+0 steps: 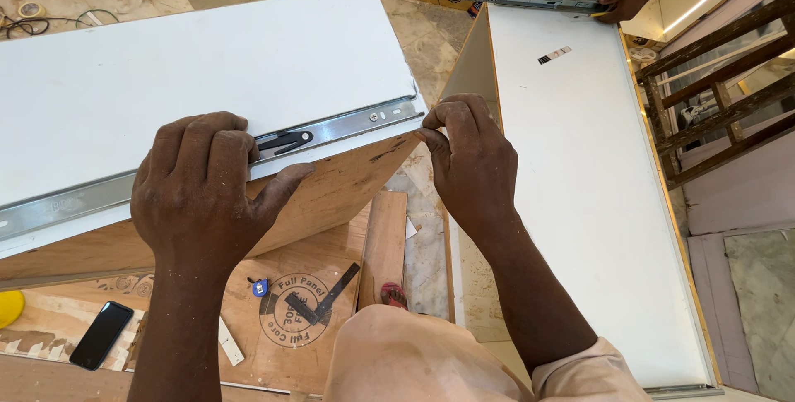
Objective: The person aligns and secures a metal drawer slide onto the side of a white drawer panel. They repeatedly adjust the slide's position and press it into place along the drawer's edge.
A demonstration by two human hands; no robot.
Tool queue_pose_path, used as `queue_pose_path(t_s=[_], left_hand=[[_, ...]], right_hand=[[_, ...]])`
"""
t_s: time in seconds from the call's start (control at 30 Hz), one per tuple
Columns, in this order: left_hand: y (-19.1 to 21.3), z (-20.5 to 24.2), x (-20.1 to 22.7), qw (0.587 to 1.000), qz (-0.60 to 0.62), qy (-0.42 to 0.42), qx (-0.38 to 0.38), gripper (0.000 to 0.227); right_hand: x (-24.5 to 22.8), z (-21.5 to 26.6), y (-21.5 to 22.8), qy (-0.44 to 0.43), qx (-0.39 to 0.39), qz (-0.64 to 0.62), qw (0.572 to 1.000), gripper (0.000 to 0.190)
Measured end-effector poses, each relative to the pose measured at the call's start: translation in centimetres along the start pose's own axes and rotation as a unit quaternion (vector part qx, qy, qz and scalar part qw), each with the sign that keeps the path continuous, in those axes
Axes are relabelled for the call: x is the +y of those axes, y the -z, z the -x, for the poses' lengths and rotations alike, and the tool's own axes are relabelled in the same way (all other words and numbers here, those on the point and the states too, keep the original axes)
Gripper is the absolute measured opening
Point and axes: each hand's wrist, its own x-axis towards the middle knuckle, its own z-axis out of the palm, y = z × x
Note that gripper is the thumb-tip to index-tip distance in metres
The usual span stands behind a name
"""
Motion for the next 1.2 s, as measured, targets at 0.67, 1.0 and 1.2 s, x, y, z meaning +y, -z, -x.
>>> queue_pose_path(t_s=[0.67,1.0,1.2], left_hand=[[0.0,0.1,0.1,1.000,0.004,0.003,0.000,0.053],[-0.1,0.1,0.1,1.000,-0.005,0.002,0.011,0.053],[-0.1,0.1,0.0,1.000,-0.008,-0.002,0.006,0.054]], right_hand=[[-0.6,0.4,0.1,0.010,0.011,0.009,1.000,0.013],[-0.5,0.7,-0.2,0.035,0.001,0.003,0.999,0.017],[0.4,0.5,-0.1,0.035,0.016,-0.007,0.999,0.014]])
